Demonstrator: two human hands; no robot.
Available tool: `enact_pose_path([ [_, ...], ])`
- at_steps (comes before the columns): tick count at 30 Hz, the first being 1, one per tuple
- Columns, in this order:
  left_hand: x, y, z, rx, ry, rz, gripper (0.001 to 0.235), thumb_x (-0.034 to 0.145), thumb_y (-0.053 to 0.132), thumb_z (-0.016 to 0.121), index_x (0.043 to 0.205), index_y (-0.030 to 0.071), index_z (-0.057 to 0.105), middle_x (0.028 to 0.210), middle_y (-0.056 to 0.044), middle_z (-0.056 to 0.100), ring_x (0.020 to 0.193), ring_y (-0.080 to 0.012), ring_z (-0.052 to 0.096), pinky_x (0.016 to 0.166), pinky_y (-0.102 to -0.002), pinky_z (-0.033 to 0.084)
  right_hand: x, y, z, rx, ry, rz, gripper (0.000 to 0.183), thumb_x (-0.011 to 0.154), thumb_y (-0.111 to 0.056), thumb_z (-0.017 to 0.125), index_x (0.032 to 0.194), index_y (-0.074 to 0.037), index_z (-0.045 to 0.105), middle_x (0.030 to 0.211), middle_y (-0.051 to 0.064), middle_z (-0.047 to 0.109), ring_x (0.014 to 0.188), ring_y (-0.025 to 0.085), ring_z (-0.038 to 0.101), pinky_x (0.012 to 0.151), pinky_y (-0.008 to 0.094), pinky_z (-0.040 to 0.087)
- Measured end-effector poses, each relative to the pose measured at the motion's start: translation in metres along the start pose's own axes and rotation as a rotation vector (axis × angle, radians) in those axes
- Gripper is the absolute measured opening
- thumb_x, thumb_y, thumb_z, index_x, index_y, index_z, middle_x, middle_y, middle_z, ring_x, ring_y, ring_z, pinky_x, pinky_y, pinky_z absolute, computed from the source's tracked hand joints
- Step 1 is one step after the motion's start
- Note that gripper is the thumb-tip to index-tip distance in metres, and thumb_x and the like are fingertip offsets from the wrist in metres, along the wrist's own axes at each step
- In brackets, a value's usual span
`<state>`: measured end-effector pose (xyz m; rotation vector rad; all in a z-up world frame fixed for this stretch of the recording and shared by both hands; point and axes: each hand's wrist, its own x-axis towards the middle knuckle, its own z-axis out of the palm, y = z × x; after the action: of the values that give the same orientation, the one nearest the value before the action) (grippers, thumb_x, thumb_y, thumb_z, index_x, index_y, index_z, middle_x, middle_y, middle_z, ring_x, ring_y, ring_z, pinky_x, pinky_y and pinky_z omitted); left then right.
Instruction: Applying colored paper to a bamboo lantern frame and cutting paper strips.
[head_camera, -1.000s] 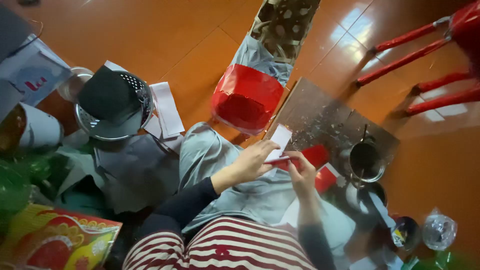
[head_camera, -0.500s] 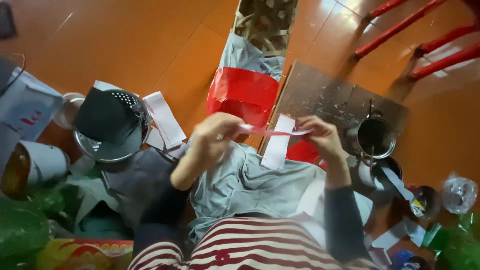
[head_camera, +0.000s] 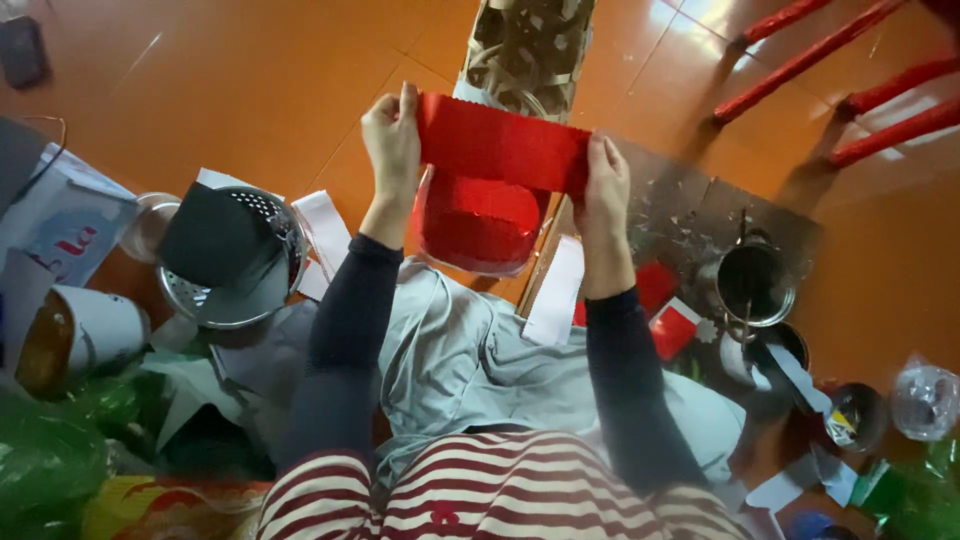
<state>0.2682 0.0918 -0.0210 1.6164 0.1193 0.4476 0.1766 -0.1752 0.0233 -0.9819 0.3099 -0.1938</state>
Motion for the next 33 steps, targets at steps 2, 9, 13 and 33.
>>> enact_pose_path([
  [2, 0.001, -0.027, 0.0, 0.041, -0.024, -0.055, 0.044, 0.106, 0.028, 0.065, 0.074, -0.002, 0.063, 0.061, 0.001, 0.049, 0.058, -0.008, 0.039, 0.05, -0.034, 0.033, 0.008, 0.026, -0.017, -0.155, 0.011, -0.057, 0.026, 0.106, -0.029, 0.053, 0.1, -0.006, 0.064, 0.083, 0.0, 0.061, 0.068, 0.011, 0.055, 0.058, 0.028, 0.047],
  [9, -0.005, -0.05, -0.002, 0.401, -0.15, 0.086, 0.038, 0.099, 0.032, 0.063, 0.082, -0.001, 0.069, 0.071, -0.02, 0.066, 0.06, -0.0263, 0.063, 0.058, -0.043, 0.048, 0.017, 0.07, -0.025, -0.578, 0.019, -0.551, 0.039, 0.115, -0.036, 0.051, 0.092, -0.004, 0.05, 0.083, -0.003, 0.047, 0.075, 0.008, 0.041, 0.066, 0.028, 0.04],
  [13, -0.005, -0.047, 0.0, 0.415, -0.212, 0.046, 0.037, 0.099, 0.032, 0.064, 0.084, -0.001, 0.069, 0.074, -0.019, 0.068, 0.064, -0.0283, 0.064, 0.059, -0.042, 0.049, 0.008, 0.073, -0.014, -0.557, 0.103, -0.407, 0.038, 0.111, -0.035, 0.049, 0.088, -0.005, 0.051, 0.076, -0.004, 0.045, 0.067, 0.008, 0.039, 0.058, 0.026, 0.036],
  [33, -0.02, -0.049, -0.011, -0.07, -0.679, 0.086, 0.033, 0.11, 0.022, 0.043, 0.123, -0.003, 0.06, 0.125, -0.012, 0.062, 0.119, -0.0222, 0.06, 0.106, -0.031, 0.046, 0.036, 0.128, -0.039, 0.181, -0.213, 0.168, 0.067, 0.104, -0.057, 0.042, 0.143, -0.004, 0.055, 0.142, 0.01, 0.061, 0.124, 0.023, 0.061, 0.108, 0.038, 0.05],
])
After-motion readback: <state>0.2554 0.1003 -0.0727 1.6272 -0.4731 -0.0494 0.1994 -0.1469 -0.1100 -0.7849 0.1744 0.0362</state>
